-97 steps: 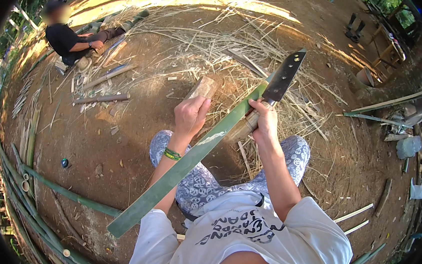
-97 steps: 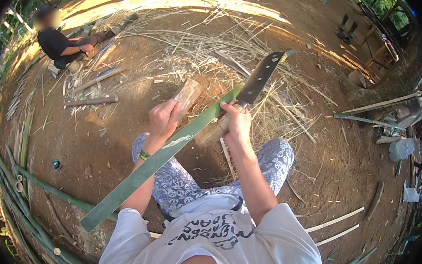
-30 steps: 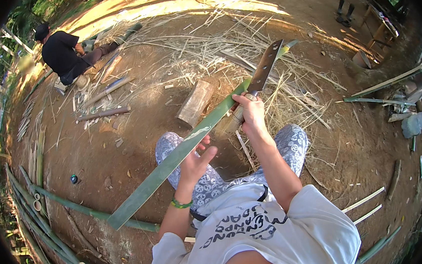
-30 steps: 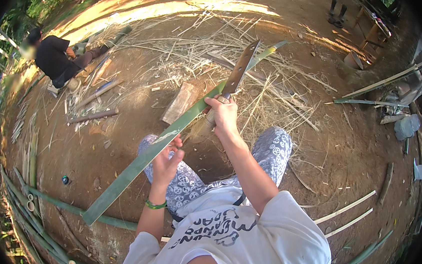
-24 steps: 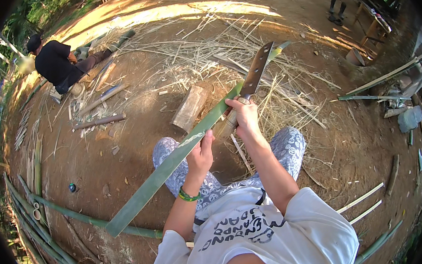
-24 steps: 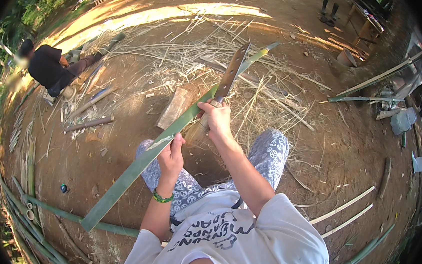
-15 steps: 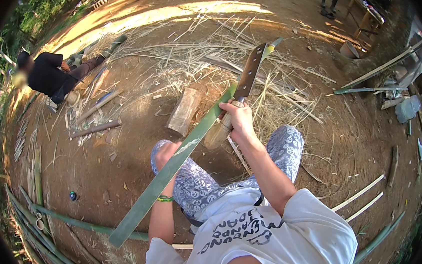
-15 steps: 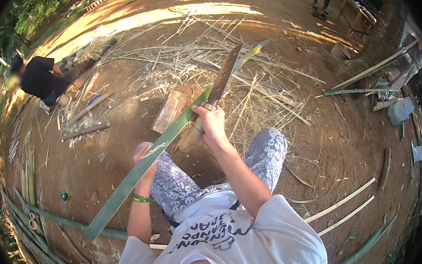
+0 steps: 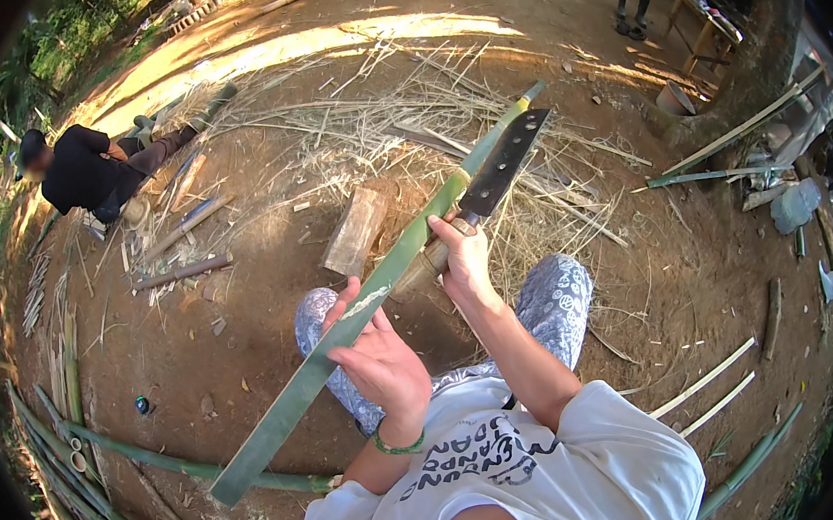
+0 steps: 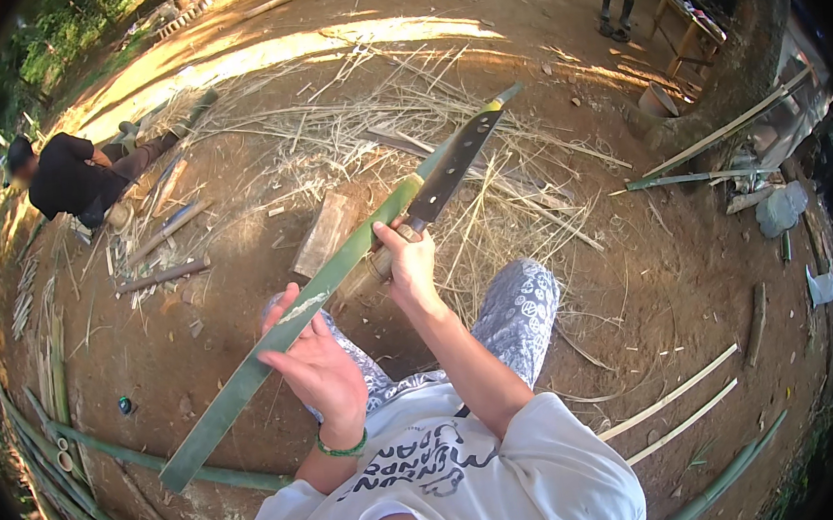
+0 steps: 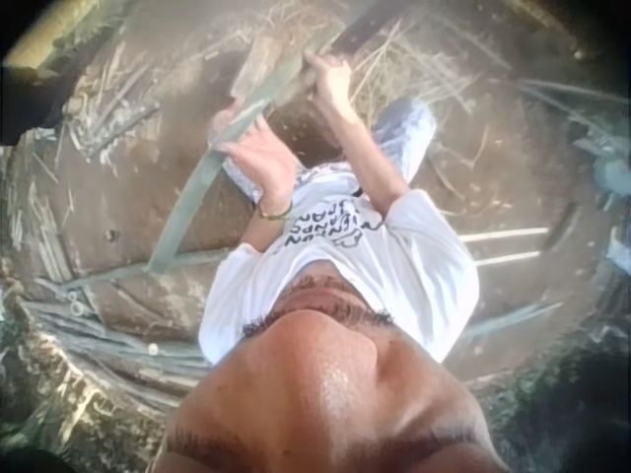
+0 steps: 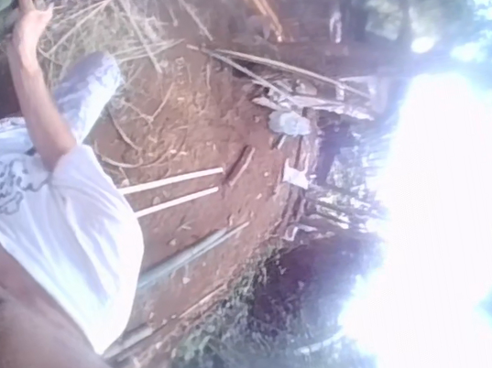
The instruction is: The person sits on the ground and uses a large knife to split long bamboo poles into thin strips. They repeatedly shave the edges and split the bamboo lengthwise, accumulating a pile of finished strips and debris.
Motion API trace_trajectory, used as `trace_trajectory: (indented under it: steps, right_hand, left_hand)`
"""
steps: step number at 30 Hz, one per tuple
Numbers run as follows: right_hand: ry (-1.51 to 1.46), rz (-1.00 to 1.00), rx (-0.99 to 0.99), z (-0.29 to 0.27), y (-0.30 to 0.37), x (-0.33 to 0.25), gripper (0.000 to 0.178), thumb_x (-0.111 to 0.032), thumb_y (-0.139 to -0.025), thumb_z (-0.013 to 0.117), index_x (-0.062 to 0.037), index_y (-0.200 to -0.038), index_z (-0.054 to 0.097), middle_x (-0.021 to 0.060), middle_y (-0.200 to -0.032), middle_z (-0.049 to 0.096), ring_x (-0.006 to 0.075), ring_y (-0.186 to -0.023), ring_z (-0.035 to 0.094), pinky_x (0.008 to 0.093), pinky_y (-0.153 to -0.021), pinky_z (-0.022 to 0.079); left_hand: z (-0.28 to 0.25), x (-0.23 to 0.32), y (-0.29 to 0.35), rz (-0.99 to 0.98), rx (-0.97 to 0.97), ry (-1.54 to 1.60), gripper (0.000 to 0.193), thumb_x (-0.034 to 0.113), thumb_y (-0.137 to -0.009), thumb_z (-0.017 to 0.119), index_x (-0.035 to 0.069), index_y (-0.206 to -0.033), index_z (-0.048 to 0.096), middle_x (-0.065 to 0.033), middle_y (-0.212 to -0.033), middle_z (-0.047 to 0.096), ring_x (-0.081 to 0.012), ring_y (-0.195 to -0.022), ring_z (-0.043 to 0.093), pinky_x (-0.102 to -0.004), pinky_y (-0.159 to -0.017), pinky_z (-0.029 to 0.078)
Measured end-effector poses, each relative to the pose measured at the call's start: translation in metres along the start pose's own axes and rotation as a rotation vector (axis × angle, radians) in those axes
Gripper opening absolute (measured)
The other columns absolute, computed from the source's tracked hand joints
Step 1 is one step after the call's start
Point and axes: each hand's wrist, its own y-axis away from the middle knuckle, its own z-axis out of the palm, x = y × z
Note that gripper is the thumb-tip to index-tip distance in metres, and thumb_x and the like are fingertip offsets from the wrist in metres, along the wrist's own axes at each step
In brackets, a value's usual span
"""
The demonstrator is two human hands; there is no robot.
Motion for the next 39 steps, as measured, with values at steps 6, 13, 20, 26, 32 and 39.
trace_trajectory:
  steps: [6, 13, 20, 26, 32, 39]
  right_hand:
    - [0.693, -0.068, -0.150, -0.030, 0.034, -0.080, 0.022, -0.014, -0.085, 0.077, -0.0031, -0.095, 0.061, 0.0056, -0.084, 0.067, 0.0140, -0.071, 0.063, 0.0296, -0.065, 0.051]
    - [1.341, -0.283, -0.437, -0.015, 0.102, -0.149, 0.026, -0.020, -0.082, 0.080, -0.0013, -0.086, 0.063, 0.0102, -0.060, 0.059, 0.0189, -0.051, 0.060, 0.0329, -0.052, 0.045]
    - [1.466, -0.375, -0.447, -0.031, 0.101, -0.122, 0.019, -0.013, -0.076, 0.074, -0.0016, -0.087, 0.062, 0.0152, -0.059, 0.060, 0.0362, -0.054, 0.063, 0.0437, -0.052, 0.048]
    - [1.615, -0.377, -0.114, -0.102, 0.023, -0.101, 0.016, -0.013, -0.078, 0.069, -0.0004, -0.083, 0.062, 0.0170, -0.059, 0.060, 0.0358, -0.056, 0.065, 0.0442, -0.058, 0.051]
    - [1.542, -0.192, -0.432, -0.057, 0.085, -0.130, 0.017, -0.015, -0.077, 0.069, -0.0013, -0.085, 0.062, 0.0183, -0.062, 0.063, 0.0372, -0.061, 0.067, 0.0472, -0.062, 0.053]
    - [1.545, -0.222, -0.523, -0.052, 0.105, -0.139, 0.021, -0.012, -0.072, 0.071, -0.0028, -0.089, 0.063, 0.0153, -0.061, 0.062, 0.0374, -0.061, 0.066, 0.0455, -0.060, 0.052]
  left_hand:
    - [0.007, -0.010, -0.042, 0.085, -0.035, 0.104, 0.061, 0.070, -0.098, 0.031, 0.012, -0.095, 0.052, -0.0059, -0.089, 0.059, -0.0227, -0.099, 0.059, -0.0470, -0.107, 0.039]
    - [0.012, -0.024, -0.057, 0.328, -0.334, 0.020, 0.071, 0.083, -0.084, 0.037, 0.012, -0.076, 0.039, 0.0001, -0.053, 0.044, -0.0170, -0.050, 0.048, -0.0366, -0.060, 0.044]
    - [0.009, -0.023, -0.050, 0.314, -0.275, -0.042, 0.072, 0.083, -0.086, 0.037, 0.012, -0.074, 0.039, -0.0011, -0.052, 0.044, -0.0157, -0.048, 0.048, -0.0356, -0.061, 0.049]
    - [0.005, -0.028, -0.045, 0.266, -0.273, 0.007, 0.071, 0.083, -0.088, 0.037, 0.013, -0.074, 0.038, -0.0004, -0.051, 0.041, -0.0153, -0.049, 0.046, -0.0335, -0.063, 0.046]
    - [0.000, -0.025, -0.045, 0.286, -0.389, 0.081, 0.070, 0.080, -0.091, 0.035, 0.012, -0.075, 0.039, -0.0013, -0.051, 0.043, -0.0157, -0.046, 0.045, -0.0334, -0.058, 0.045]
    - [-0.002, -0.024, -0.042, 0.332, -0.496, 0.099, 0.069, 0.076, -0.091, 0.041, 0.007, -0.080, 0.043, -0.0044, -0.049, 0.047, -0.0177, -0.042, 0.049, -0.0362, -0.048, 0.050]
